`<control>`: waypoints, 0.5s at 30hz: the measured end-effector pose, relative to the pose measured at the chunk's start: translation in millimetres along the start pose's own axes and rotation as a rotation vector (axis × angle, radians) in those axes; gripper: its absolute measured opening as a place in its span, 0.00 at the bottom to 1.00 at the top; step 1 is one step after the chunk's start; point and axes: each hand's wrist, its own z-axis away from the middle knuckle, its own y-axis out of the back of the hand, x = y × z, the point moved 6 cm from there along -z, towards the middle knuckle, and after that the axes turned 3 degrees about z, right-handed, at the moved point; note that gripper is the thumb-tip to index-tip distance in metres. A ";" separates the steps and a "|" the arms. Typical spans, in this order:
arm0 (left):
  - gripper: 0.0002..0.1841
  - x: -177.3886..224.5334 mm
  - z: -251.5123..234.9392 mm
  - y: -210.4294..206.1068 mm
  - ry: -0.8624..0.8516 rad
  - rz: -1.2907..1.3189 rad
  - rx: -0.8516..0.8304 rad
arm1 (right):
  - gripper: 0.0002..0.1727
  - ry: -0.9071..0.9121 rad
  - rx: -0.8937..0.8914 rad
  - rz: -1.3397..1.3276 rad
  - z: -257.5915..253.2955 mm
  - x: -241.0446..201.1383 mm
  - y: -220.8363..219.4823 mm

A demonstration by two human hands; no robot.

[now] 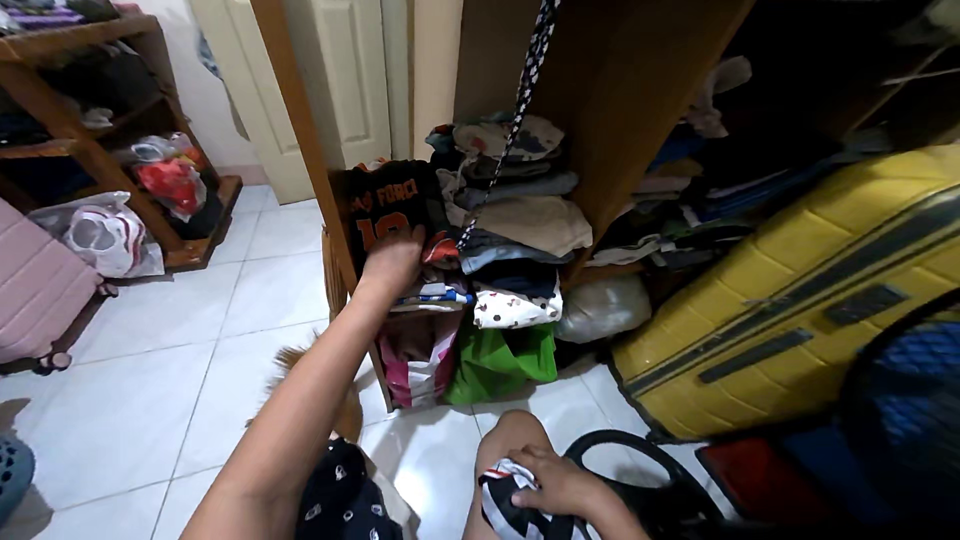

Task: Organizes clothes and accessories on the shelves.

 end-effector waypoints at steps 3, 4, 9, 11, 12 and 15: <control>0.19 3.7 -4.0 21.2 0.018 -0.026 -0.064 | 0.37 0.047 0.058 -0.091 1.4 0.1 4.2; 0.18 6.5 -3.6 29.1 0.022 -0.030 -0.072 | 0.35 0.051 0.076 -0.120 3.0 -0.3 8.5; 0.24 15.8 11.2 25.5 0.146 -0.100 -0.352 | 0.29 0.208 0.312 -0.322 19.8 -16.1 62.3; 0.38 20.8 11.5 29.3 0.228 -0.079 -0.530 | 0.25 0.303 0.506 -0.529 35.8 -30.1 99.3; 0.41 24.7 5.9 37.2 0.236 -0.044 -0.538 | 0.23 0.357 0.611 -0.623 43.6 -36.9 118.7; 0.40 48.0 -32.8 68.0 0.067 0.081 -0.182 | 0.18 0.491 0.893 -0.904 64.5 -61.8 184.9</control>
